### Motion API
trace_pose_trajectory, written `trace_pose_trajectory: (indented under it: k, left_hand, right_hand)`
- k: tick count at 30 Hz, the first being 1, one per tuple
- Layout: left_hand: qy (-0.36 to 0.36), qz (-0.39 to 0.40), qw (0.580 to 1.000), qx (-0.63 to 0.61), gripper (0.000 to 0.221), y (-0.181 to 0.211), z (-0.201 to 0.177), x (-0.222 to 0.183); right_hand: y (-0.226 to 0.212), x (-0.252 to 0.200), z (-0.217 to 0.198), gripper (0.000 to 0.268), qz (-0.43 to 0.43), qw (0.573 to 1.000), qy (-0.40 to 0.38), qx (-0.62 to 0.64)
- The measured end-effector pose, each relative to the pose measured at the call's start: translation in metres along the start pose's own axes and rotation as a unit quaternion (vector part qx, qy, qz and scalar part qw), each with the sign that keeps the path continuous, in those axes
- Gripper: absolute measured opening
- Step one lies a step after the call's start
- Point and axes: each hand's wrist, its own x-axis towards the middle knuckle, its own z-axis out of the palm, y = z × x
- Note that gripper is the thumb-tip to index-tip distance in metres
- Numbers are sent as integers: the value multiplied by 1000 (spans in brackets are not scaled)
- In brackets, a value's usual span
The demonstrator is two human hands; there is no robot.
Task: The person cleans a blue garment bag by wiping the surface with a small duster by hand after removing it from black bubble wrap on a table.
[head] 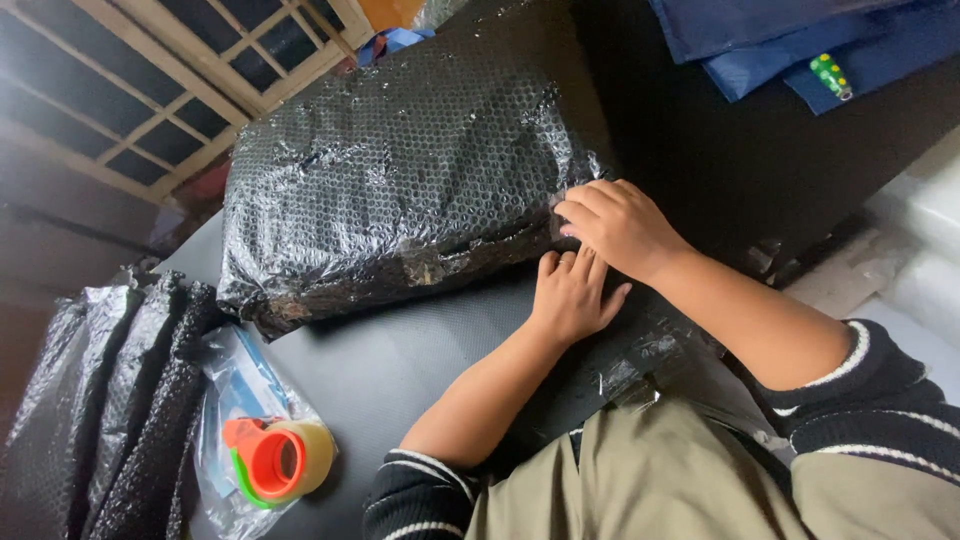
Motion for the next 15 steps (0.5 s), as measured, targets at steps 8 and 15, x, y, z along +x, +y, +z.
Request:
trace_pose_trajectory:
  k: [8, 15]
  left_hand:
    - [196, 209, 946, -150, 23, 1, -15, 4]
    - [212, 161, 957, -113, 26, -18, -79, 23]
  right_hand:
    - [5, 1, 11, 61, 44, 989, -135, 31]
    - [33, 52, -16, 56, 180, 893, -294, 288]
